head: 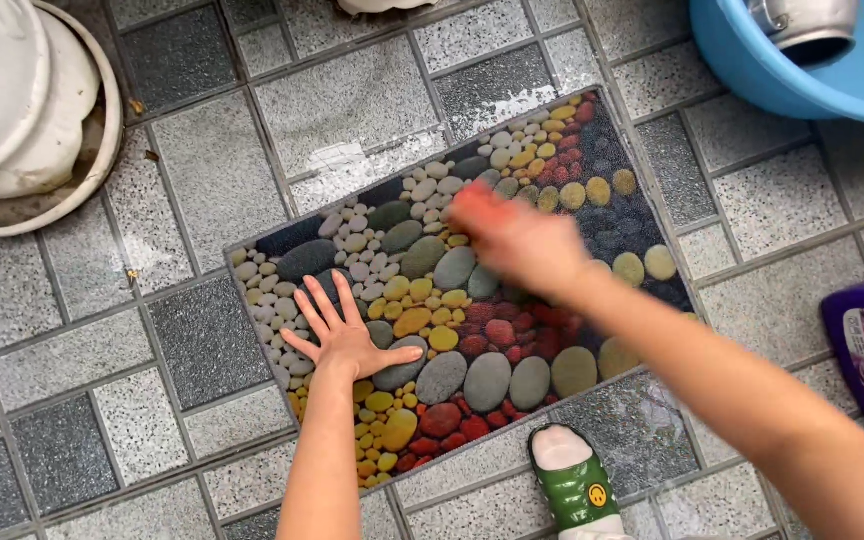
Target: Scrubbing a decorative stone-patterned floor mat with a brush and water in a basin and on a tiled floor.
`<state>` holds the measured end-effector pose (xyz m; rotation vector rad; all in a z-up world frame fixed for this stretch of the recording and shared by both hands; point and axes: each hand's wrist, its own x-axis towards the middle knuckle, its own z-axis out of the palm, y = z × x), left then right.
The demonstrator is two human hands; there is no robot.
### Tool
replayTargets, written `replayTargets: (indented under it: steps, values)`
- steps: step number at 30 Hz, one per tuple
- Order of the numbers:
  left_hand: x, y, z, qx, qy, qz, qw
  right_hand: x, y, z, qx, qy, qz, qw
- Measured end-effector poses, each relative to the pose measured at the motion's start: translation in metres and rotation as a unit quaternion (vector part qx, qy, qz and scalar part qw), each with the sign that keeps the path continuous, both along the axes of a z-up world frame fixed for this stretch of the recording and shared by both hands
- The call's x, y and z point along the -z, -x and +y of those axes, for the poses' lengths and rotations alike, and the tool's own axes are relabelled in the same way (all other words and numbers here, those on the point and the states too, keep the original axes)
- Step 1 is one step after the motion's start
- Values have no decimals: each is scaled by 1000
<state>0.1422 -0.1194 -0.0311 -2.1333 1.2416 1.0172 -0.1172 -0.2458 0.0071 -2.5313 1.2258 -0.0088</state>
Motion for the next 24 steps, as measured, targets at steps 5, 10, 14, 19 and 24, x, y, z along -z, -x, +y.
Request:
replayTargets:
  steps: [5, 10, 14, 19, 24]
  values:
    - [2, -2, 1, 7, -18, -4, 1000, 27, 157, -76, 251, 77, 143, 954]
    - [3, -2, -3, -1, -23, 2, 1000, 17, 92, -68, 221, 160, -94, 958]
    - [-3, 1, -4, 1, -37, -1, 999, -4, -62, -10, 89, 13, -100, 991]
    - [-1, 1, -4, -1, -28, -8, 1000, 32, -92, -13, -79, 22, -115, 990]
    - [-3, 0, -5, -2, -20, 3, 1000, 41, 60, -108, 158, 85, 38, 983]
